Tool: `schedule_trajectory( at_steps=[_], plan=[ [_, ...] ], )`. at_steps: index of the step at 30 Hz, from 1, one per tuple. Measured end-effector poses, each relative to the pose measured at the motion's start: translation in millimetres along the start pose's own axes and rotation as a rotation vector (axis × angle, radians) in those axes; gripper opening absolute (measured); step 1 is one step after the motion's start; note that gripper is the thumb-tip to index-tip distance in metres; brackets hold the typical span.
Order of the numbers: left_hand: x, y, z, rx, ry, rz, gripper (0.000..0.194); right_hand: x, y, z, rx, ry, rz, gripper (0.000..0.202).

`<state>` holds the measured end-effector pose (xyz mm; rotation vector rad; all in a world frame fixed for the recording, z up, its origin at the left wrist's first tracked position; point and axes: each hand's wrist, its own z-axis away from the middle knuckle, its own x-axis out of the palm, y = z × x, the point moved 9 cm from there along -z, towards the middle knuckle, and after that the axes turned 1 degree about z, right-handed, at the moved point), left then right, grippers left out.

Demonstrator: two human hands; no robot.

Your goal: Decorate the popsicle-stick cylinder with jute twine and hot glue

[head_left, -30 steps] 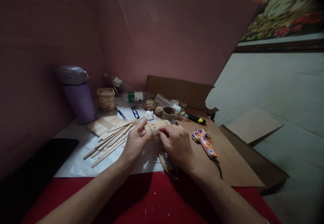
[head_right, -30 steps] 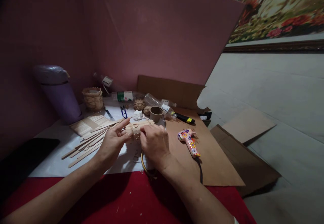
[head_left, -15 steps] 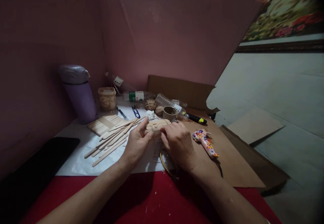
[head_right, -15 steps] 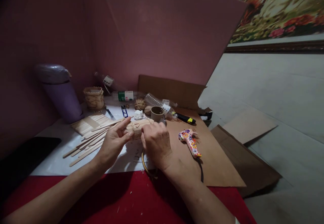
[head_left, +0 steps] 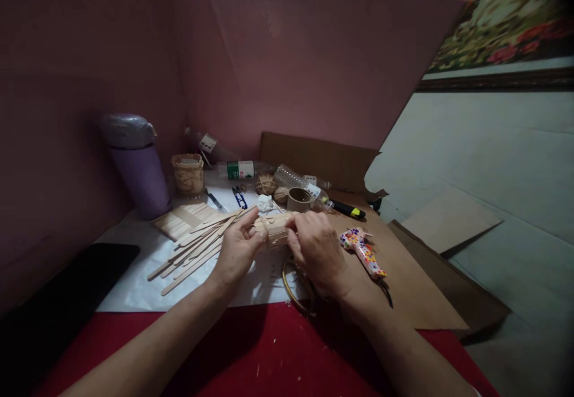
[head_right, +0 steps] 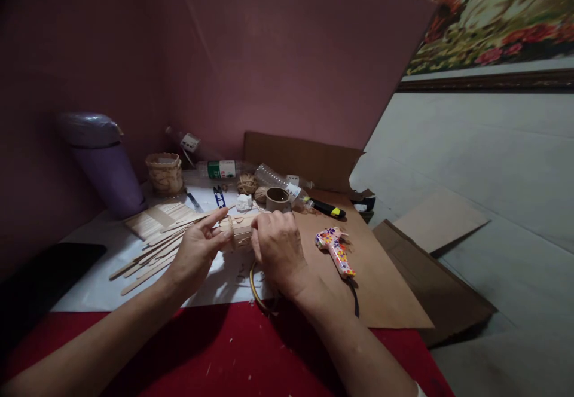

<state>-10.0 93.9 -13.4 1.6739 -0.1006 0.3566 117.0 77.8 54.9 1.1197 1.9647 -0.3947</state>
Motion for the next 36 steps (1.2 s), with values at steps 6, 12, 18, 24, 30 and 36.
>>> schedule_trajectory(
  at_steps=[6, 12, 18, 24, 30, 36],
  plan=[
    [1.5, 1.4, 0.5, 0.040, -0.025, -0.036, 0.084, 3.4, -7.9, 1.6, -0.037, -0.032, -0.035, 0.008],
    [1.1, 3.1, 0.8, 0.104, -0.027, -0.019, 0.070, 0.4, -9.5, 2.0, -0.025, -0.011, -0.025, 0.009],
    [1.4, 0.9, 1.5, 0.089, -0.034, -0.001, 0.072, -1.8, -13.6, 1.0, -0.044, 0.002, 0.013, 0.006],
    [1.8, -0.6, 1.0, 0.019, -0.018, 0.017, 0.085, -5.7, 2.2, 0.4, 0.041, 0.073, -0.032, 0.009],
    [0.3, 2.4, 1.3, 0.023, 0.004, 0.024, 0.085, 0.4, -4.6, 1.5, -0.016, 0.010, -0.086, 0.008],
    [4.0, 3.9, 2.4, 0.066, -0.027, -0.014, 0.080, -0.5, -10.4, 1.7, -0.034, 0.005, -0.030, 0.009]
  ],
)
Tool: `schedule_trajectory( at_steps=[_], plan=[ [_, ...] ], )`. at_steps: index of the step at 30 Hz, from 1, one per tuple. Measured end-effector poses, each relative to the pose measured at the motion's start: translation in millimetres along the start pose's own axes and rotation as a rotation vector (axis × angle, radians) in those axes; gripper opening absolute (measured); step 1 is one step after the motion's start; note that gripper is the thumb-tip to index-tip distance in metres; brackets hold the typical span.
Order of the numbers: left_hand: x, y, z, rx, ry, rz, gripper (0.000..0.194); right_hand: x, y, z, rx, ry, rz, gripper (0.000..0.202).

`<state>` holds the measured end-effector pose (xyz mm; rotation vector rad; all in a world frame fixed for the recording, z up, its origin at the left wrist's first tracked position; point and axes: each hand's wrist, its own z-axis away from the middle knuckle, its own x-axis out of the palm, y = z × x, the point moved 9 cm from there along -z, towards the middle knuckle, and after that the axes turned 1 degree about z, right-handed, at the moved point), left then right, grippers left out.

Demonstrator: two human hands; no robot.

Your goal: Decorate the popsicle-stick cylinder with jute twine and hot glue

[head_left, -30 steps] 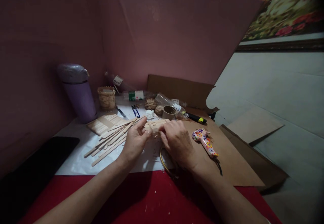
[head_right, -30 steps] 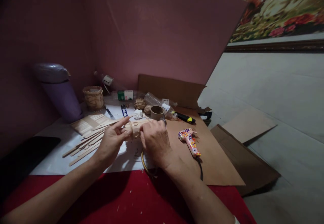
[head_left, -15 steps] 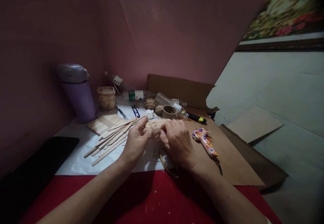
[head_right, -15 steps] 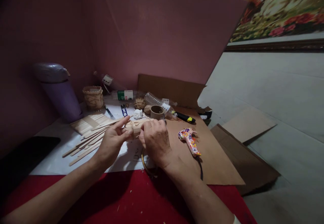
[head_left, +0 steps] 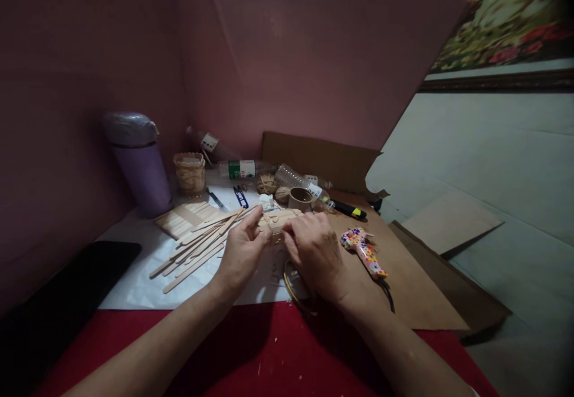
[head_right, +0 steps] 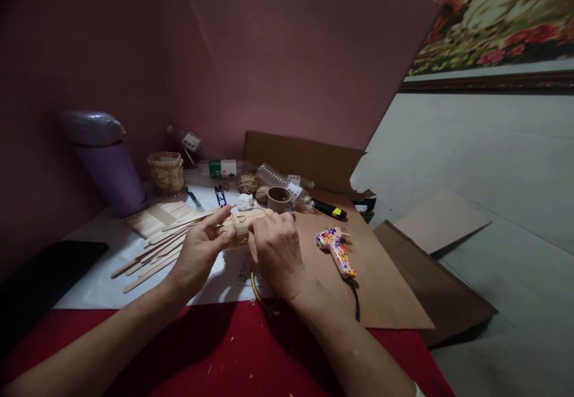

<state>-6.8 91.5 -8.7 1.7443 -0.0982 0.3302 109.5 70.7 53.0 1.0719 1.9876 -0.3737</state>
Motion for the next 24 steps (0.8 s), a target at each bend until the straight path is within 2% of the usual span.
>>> schedule_trajectory(
  at_steps=[5, 11, 18, 24],
  plan=[
    [0.6, -3.0, 0.3, -0.025, 0.005, 0.017, 0.083, 1.0, -1.9, -1.0, -0.034, 0.004, 0.060, 0.010],
    [-1.9, -4.3, -0.4, -0.057, 0.022, 0.079, 0.089, -9.5, 9.7, 0.3, 0.043, 0.115, -0.003, 0.011],
    [-2.9, -8.3, -1.3, -0.058, 0.018, 0.053, 0.087, -4.2, -0.7, 0.3, -0.035, 0.039, -0.082, 0.010],
    [1.3, -6.8, -0.5, -0.020, 0.002, 0.021, 0.081, 0.4, -13.5, -0.8, -0.142, 0.023, 0.120, 0.021]
  ],
)
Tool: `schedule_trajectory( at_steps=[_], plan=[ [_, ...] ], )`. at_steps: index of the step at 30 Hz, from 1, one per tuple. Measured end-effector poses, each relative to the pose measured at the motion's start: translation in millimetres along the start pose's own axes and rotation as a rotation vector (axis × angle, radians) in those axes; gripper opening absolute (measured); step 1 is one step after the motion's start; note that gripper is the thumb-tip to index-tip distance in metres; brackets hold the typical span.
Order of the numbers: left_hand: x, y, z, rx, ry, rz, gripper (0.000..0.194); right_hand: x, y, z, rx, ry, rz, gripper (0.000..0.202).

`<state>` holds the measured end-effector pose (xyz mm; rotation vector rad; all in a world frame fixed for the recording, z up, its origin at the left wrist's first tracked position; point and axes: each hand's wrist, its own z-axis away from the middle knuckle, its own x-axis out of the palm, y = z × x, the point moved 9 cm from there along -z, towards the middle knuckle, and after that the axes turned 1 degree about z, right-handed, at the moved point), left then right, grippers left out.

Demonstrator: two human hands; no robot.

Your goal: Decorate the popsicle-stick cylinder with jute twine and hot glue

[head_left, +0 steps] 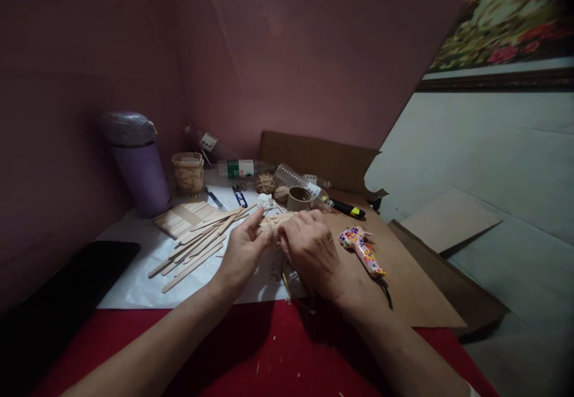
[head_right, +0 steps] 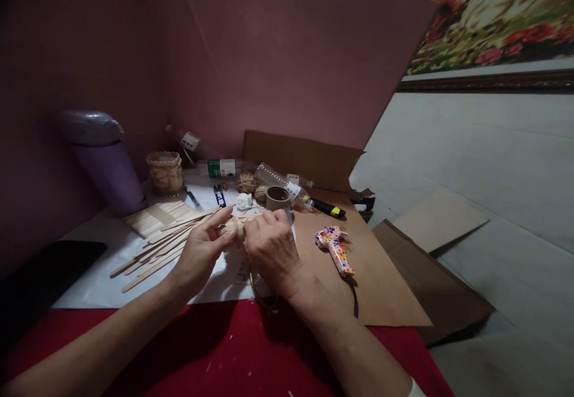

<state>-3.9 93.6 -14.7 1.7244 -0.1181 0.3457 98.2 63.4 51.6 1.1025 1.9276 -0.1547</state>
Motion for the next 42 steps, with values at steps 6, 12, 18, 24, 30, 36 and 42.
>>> schedule_trajectory(
  at_steps=[6, 12, 18, 24, 30, 36, 42],
  plan=[
    [0.9, -1.9, -1.2, -0.024, -0.022, 0.038, 0.086, -10.9, 20.4, 1.4, 0.127, 0.096, -0.029, 0.018],
    [-3.6, -3.1, -4.0, -0.056, 0.023, 0.163, 0.086, -24.4, 37.5, 5.0, 0.232, 0.201, -0.159, 0.014],
    [-2.2, -2.8, -3.4, -0.031, -0.015, 0.088, 0.088, -2.1, 22.3, 3.7, 0.134, 0.035, -0.147, 0.008],
    [-0.1, 1.6, -2.3, 0.061, -0.026, 0.037, 0.071, -1.7, 18.6, 3.6, 0.095, 0.017, -0.119, 0.009],
    [3.0, -1.6, -0.4, 0.021, -0.034, 0.063, 0.074, 1.5, 12.4, 0.8, 0.024, -0.014, -0.021, 0.012],
    [0.4, -2.3, -3.1, -0.004, 0.003, 0.114, 0.079, -3.1, 26.8, 1.7, 0.137, 0.053, -0.055, 0.011],
    [0.2, -4.2, -3.2, -0.002, -0.017, 0.118, 0.078, -8.7, 28.8, 3.5, 0.170, 0.086, -0.184, 0.011]
  ],
)
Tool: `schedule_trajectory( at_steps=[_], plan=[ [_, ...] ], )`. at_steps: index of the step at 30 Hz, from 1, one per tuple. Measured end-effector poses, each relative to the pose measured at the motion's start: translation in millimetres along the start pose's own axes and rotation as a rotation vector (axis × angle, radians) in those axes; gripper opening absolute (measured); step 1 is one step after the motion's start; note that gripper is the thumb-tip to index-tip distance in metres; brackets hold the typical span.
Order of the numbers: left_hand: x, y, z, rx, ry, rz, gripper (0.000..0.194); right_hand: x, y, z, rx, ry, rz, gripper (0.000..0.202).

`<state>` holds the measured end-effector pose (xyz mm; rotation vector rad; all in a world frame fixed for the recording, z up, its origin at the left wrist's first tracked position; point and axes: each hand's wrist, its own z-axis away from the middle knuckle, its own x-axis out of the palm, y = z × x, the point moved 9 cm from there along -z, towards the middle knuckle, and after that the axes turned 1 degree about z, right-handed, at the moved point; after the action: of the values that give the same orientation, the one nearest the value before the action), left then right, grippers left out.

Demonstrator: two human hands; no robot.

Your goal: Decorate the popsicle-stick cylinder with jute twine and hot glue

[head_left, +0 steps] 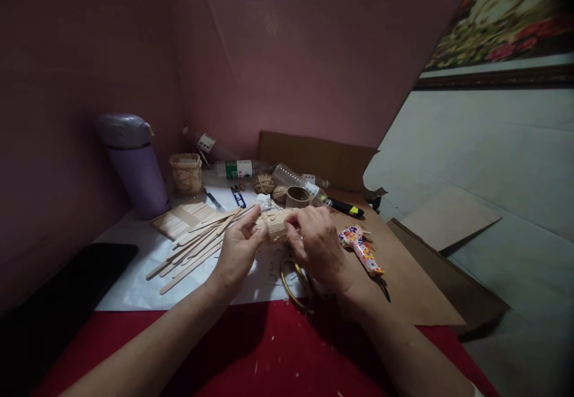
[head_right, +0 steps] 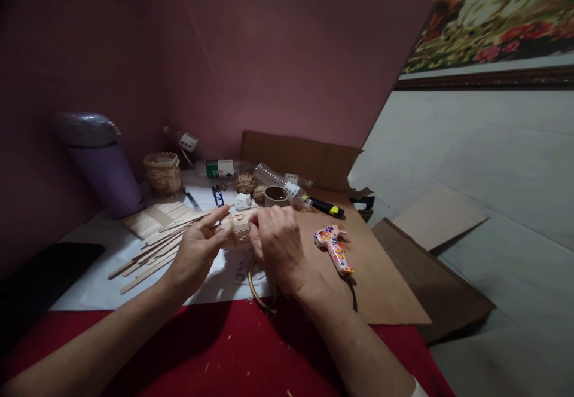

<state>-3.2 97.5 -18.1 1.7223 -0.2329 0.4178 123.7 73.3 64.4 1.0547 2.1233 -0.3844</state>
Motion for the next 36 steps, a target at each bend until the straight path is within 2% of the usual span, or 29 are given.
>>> schedule_trajectory(
  at_steps=[4, 13, 19, 25, 31, 36],
  plan=[
    [-0.6, 1.2, 0.6, 0.048, -0.003, -0.080, 0.072, 10.8, -8.5, 2.3, -0.039, -0.081, -0.034, 0.008],
    [3.8, 0.8, 2.4, 0.051, -0.037, -0.095, 0.075, 11.1, -15.9, 1.7, -0.078, -0.101, 0.045, 0.009],
    [4.6, 3.0, 3.4, 0.027, -0.016, -0.112, 0.075, 13.5, -15.3, 1.8, -0.088, -0.059, 0.147, 0.010],
    [-0.3, 4.8, 1.7, 0.011, 0.023, -0.052, 0.076, -1.8, -6.8, 1.3, -0.023, 0.046, 0.103, 0.013],
    [-0.6, 5.4, 2.5, 0.016, 0.044, -0.056, 0.073, 7.5, -10.8, 1.8, -0.033, -0.067, -0.028, 0.010],
    [4.0, 7.1, 3.5, 0.058, -0.002, -0.075, 0.068, 9.2, -12.6, 2.5, -0.046, -0.085, -0.040, 0.008]
  ],
)
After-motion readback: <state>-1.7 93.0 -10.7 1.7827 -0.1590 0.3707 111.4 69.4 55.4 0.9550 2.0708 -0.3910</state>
